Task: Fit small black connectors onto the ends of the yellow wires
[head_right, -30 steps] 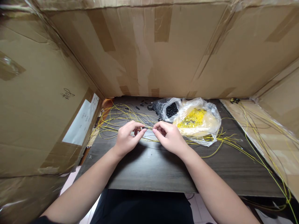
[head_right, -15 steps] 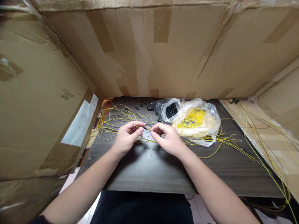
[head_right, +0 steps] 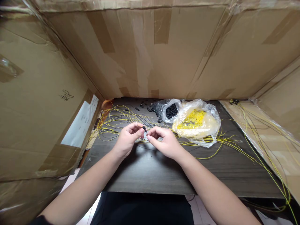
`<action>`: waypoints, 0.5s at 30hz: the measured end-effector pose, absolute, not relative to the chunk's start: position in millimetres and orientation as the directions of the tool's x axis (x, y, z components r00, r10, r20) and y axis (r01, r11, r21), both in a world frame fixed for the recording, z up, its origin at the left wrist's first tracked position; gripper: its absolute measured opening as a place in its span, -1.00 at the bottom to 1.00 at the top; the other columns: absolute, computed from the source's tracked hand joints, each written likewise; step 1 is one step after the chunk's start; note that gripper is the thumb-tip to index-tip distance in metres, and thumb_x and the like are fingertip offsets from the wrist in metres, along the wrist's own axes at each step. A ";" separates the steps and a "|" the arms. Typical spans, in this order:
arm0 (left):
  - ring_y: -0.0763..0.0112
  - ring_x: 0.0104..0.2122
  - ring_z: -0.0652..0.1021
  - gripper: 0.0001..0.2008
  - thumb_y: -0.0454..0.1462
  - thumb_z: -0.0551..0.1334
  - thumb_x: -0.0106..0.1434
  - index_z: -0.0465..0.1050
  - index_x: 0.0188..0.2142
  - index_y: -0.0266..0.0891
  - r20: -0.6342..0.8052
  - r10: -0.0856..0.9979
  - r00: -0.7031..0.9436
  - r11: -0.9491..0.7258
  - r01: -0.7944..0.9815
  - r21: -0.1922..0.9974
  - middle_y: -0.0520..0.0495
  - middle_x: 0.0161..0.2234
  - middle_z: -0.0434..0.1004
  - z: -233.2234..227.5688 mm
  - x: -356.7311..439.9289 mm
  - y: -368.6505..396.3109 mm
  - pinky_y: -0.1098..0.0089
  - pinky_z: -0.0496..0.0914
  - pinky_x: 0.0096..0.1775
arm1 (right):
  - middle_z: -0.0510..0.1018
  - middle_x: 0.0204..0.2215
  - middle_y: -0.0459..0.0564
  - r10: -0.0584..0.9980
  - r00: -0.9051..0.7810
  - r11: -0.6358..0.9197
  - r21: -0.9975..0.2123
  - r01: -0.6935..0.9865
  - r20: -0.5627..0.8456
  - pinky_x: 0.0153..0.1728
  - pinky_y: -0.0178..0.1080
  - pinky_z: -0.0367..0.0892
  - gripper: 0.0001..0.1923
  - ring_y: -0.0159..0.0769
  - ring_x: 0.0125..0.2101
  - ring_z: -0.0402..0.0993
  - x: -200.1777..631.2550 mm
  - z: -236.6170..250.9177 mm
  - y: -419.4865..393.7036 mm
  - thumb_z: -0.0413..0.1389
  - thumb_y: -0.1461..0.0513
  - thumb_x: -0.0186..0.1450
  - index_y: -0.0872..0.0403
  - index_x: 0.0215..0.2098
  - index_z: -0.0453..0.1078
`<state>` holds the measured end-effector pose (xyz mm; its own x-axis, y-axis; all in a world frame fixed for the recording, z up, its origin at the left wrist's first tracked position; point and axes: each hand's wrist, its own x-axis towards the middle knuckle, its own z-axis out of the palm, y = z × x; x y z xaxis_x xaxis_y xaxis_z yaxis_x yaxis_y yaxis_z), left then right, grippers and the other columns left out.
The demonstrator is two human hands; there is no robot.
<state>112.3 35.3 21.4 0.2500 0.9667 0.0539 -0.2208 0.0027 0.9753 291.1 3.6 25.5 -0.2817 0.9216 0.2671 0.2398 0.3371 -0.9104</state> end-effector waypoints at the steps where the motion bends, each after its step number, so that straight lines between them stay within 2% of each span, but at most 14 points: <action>1: 0.50 -0.46 0.49 -0.66 -0.12 0.49 0.00 0.51 -0.33 -0.27 0.046 0.963 0.267 0.015 -0.220 0.975 0.00 -0.43 0.52 20.6 113.1 34.6 0.43 0.43 -0.33 | 0.51 -0.45 -0.08 0.922 -0.280 0.338 -0.909 0.244 0.268 -0.38 -0.31 0.35 -0.87 -0.38 -0.43 0.41 290.8 25.1 3.5 0.13 0.17 0.34 0.08 -0.29 0.43; 5: 0.46 -0.39 0.52 -0.67 -0.13 0.50 -0.02 0.50 -0.39 -0.28 0.045 0.955 0.293 0.017 -0.204 0.979 -0.02 -0.38 0.55 19.2 114.0 33.6 0.41 0.43 -0.27 | 0.54 -0.44 -0.08 0.914 -0.290 0.362 -0.891 0.273 0.283 -0.39 -0.31 0.35 -0.88 -0.39 -0.45 0.42 290.9 24.8 3.9 0.14 0.18 0.33 0.08 -0.28 0.44; 10: 0.55 -0.49 0.45 -0.68 -0.12 0.46 0.05 0.45 -0.36 -0.28 0.015 0.977 0.213 0.031 -0.211 0.977 0.01 -0.41 0.53 24.4 109.5 37.2 0.46 0.36 -0.36 | 0.54 -0.44 -0.08 0.907 -0.254 0.412 -0.833 0.369 0.336 -0.36 -0.30 0.35 -0.88 -0.37 -0.42 0.44 296.9 26.8 5.6 0.14 0.18 0.34 0.07 -0.31 0.45; 15: 0.56 -0.50 0.44 -0.68 -0.13 0.43 0.09 0.40 -0.35 -0.28 0.014 0.976 0.217 0.039 -0.238 0.971 -0.04 -0.37 0.58 28.4 106.0 40.5 0.46 0.34 -0.38 | 0.54 -0.41 -0.05 0.897 -0.264 0.440 -0.780 0.444 0.355 -0.29 -0.26 0.35 -0.85 -0.33 -0.38 0.45 304.4 26.5 8.0 0.09 0.18 0.37 0.07 -0.31 0.43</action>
<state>106.0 40.5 28.4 0.2170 0.9761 0.0137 -0.2376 0.0392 0.9706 304.4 8.0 26.5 -0.2643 0.8966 0.3554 0.4443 0.4402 -0.7802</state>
